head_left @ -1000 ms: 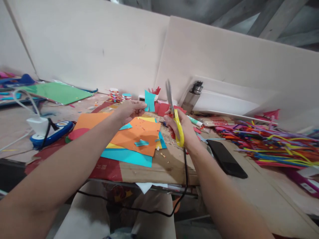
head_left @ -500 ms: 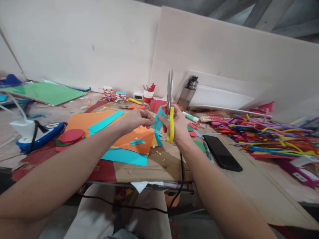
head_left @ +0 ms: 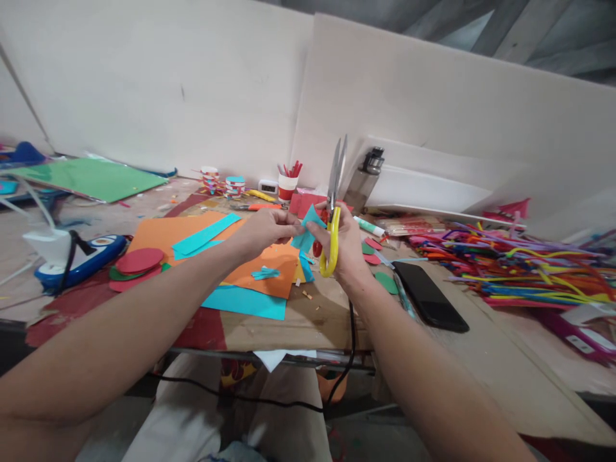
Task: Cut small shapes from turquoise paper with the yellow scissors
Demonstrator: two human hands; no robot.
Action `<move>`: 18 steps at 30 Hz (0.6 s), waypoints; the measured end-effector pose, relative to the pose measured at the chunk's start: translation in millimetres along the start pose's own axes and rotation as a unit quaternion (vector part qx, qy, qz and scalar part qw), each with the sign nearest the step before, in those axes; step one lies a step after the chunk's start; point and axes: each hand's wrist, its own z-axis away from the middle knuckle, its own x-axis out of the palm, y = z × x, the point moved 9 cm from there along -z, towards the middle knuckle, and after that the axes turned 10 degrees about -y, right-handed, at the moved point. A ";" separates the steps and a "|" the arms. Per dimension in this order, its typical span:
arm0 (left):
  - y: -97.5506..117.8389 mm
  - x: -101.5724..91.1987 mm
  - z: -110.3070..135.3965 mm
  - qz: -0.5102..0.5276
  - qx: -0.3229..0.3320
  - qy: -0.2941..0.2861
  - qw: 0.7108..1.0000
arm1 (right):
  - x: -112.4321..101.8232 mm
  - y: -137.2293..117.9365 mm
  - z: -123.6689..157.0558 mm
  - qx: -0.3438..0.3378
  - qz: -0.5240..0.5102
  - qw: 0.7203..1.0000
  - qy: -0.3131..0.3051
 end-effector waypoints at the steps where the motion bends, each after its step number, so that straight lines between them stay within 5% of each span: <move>1: -0.4 -1.4 -0.5 0.011 -0.003 0.003 1.000 | 1.0 -0.8 -0.1 0.002 0.009 1.000 -0.003; 7: -3.3 -36.7 -4.5 0.116 0.002 0.065 0.991 | 9.6 -20.0 0.3 -0.056 0.116 0.990 -0.048; 13: -2.3 -81.8 4.3 0.173 0.014 0.161 0.972 | 28.0 -16.4 5.6 0.005 0.203 0.964 -0.173; 18: 2.4 -93.2 9.4 0.199 0.032 0.192 0.961 | 34.6 -18.2 9.2 0.023 0.218 0.952 -0.213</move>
